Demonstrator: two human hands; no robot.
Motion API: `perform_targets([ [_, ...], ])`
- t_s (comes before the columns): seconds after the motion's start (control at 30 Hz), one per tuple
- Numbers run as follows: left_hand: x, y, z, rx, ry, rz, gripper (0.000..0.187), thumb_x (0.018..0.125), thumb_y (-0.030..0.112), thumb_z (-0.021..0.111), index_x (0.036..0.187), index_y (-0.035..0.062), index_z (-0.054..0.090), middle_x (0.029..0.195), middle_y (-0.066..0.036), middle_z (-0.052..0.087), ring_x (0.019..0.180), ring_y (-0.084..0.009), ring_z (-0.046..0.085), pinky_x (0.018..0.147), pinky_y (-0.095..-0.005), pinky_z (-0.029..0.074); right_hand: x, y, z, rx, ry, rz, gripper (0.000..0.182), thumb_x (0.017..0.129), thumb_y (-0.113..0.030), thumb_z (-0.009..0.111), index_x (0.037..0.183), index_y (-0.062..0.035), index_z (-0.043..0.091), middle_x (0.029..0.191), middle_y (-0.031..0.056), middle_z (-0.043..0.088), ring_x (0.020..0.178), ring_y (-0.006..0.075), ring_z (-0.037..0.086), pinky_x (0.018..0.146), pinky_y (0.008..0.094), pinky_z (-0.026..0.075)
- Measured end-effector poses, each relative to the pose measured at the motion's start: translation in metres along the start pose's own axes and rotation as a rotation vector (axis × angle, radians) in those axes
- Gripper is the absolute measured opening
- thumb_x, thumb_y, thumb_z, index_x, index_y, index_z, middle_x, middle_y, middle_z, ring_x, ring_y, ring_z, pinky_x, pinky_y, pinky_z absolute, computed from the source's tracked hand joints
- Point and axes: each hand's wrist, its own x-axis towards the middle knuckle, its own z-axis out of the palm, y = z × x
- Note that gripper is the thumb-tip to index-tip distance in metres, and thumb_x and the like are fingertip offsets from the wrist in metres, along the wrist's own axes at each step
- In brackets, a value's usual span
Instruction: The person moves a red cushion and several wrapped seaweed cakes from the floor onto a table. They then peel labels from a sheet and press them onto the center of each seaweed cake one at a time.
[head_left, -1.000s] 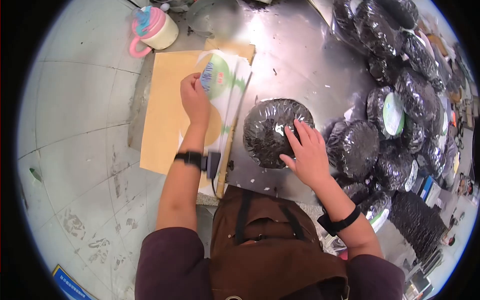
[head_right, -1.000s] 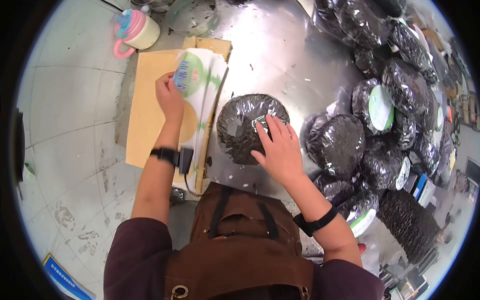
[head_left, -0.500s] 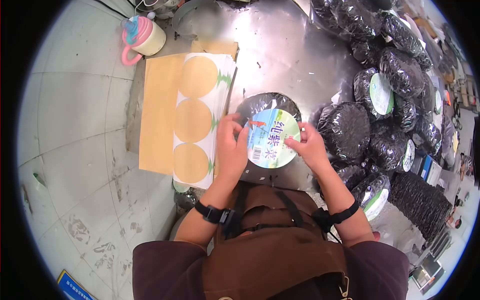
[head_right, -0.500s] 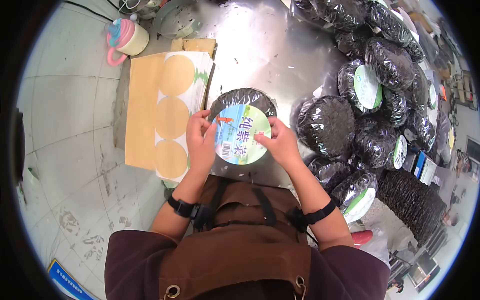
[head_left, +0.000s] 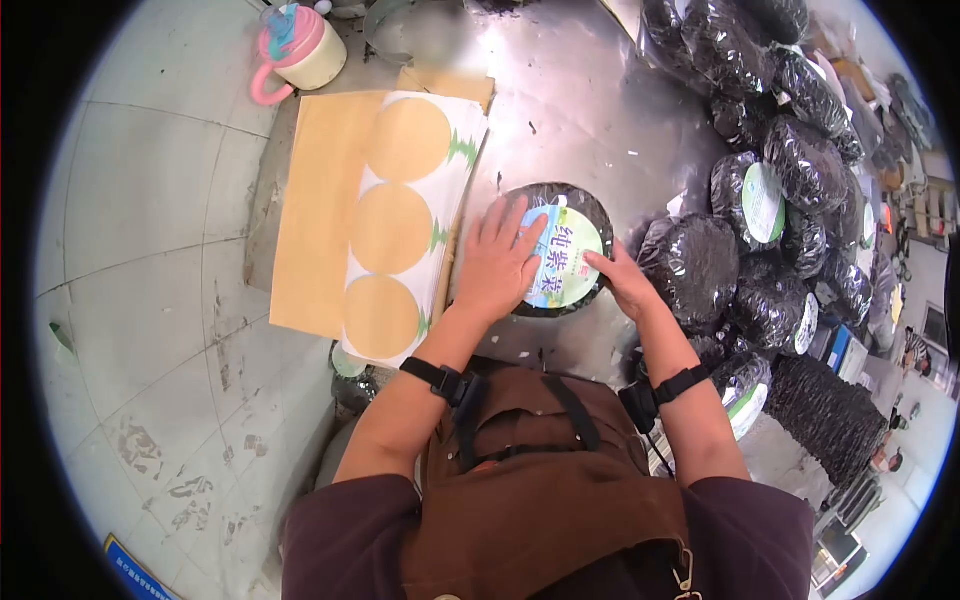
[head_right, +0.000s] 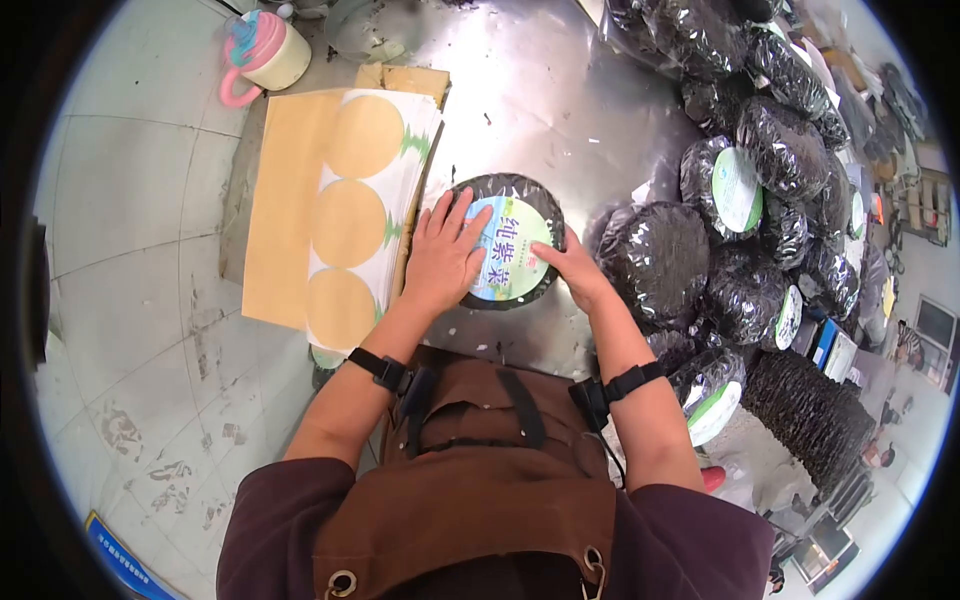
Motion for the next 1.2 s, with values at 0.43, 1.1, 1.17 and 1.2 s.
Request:
perform_targets([
  [0.43,-0.152,-0.091,-0.03,0.375,-0.113,-0.461,0.08,0.076,0.043,0.067,0.142,0.0103,0.035,0.15,-0.017,0.024,0.138,-0.0358,0.02,0.111,-0.0519,0.014,-0.038,-0.191,-0.074,-0.183,0.362,-0.577,0.062,0.092,-0.037,0.055,0.138,0.0002,0.038,0.137,0.0188,0.044,0.127,0.0279,0.042,0.104,0.0391,0.035],
  [1.1,-0.169,-0.107,-0.044,0.284,0.51,-0.6,0.049,0.081,0.027,0.067,0.12,-0.0002,0.052,0.119,-0.019,0.054,0.109,-0.0349,0.051,0.092,-0.0469,0.038,-0.073,-0.015,0.036,-1.477,0.177,-0.608,0.082,0.07,-0.031,0.076,0.141,-0.014,0.037,0.15,0.0168,0.025,0.138,0.0343,0.022,0.109,0.0542,0.021],
  [1.17,-0.169,-0.102,-0.057,0.299,0.571,-0.691,0.051,0.08,0.028,0.068,0.12,-0.0008,0.052,0.121,-0.019,0.053,0.108,-0.035,0.052,0.092,-0.0471,0.038,-0.075,-0.015,0.038,-1.504,0.166,-0.609,0.082,0.07,-0.031,0.076,0.141,-0.0138,0.037,0.149,0.0168,0.025,0.138,0.0346,0.023,0.109,0.0544,0.021],
  [1.2,-0.165,-0.107,-0.063,0.319,0.638,-0.757,0.053,0.079,0.028,0.069,0.12,-0.0014,0.052,0.122,-0.019,0.053,0.108,-0.035,0.053,0.092,-0.0474,0.038,-0.072,-0.016,0.041,-1.517,0.179,-0.616,0.083,0.07,-0.031,0.076,0.141,-0.0136,0.037,0.149,0.0169,0.025,0.138,0.0349,0.023,0.109,0.0545,0.022],
])
